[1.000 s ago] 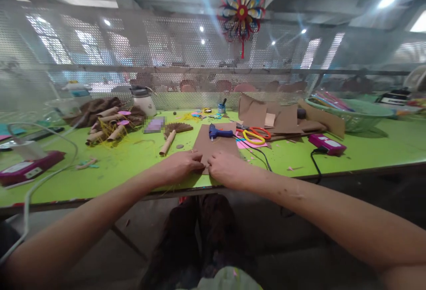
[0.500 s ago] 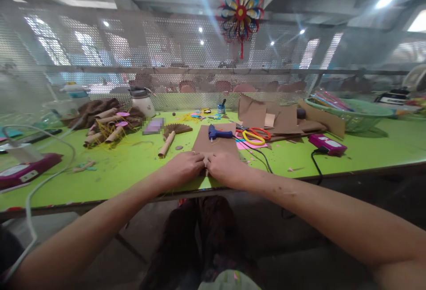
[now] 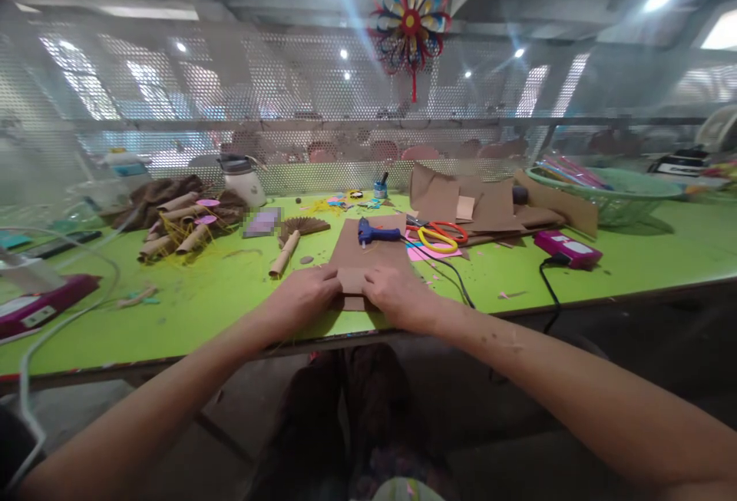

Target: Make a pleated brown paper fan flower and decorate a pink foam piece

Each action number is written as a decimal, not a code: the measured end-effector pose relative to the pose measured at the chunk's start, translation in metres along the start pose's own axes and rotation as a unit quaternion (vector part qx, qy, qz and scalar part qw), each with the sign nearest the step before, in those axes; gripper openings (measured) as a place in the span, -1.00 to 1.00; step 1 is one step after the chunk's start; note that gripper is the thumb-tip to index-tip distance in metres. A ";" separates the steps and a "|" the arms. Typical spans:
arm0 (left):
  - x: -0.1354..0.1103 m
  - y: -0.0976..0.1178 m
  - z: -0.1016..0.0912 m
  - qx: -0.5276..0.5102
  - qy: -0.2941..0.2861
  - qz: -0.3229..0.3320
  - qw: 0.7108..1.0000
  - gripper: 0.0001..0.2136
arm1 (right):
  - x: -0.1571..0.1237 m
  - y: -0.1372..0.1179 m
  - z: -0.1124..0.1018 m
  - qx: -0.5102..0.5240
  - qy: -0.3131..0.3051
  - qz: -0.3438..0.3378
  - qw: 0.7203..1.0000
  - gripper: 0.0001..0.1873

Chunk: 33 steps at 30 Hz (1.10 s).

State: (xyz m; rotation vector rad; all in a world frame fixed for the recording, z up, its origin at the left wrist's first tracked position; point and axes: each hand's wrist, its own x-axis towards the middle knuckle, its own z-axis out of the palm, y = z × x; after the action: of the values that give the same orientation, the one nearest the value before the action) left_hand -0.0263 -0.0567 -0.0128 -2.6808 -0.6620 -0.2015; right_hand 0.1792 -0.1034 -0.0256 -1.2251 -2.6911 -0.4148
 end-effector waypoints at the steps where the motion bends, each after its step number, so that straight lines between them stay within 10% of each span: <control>1: -0.001 0.000 0.001 -0.001 0.006 -0.001 1.000 -0.89 | 0.000 0.000 0.001 0.001 0.010 0.000 1.000 -0.85; 17: 0.008 -0.010 -0.003 -0.096 -0.021 -0.010 0.995 -0.86 | 0.004 0.010 0.011 0.067 0.079 0.027 0.994 -0.78; 26: -0.003 -0.020 -0.067 -0.255 -0.020 -0.026 0.966 -0.81 | 0.005 0.010 -0.066 0.295 0.026 0.048 0.954 -0.83; 33: 0.020 -0.044 -0.016 -0.344 -0.127 -0.054 0.929 -0.79 | 0.024 0.036 -0.028 0.368 -0.094 0.086 0.921 -0.79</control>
State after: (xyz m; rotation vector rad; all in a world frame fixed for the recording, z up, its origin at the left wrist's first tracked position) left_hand -0.0303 -0.0181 0.0204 -3.3841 -0.9647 -0.1293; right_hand 0.1919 -0.0724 0.0139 -1.2603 -2.4450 0.7124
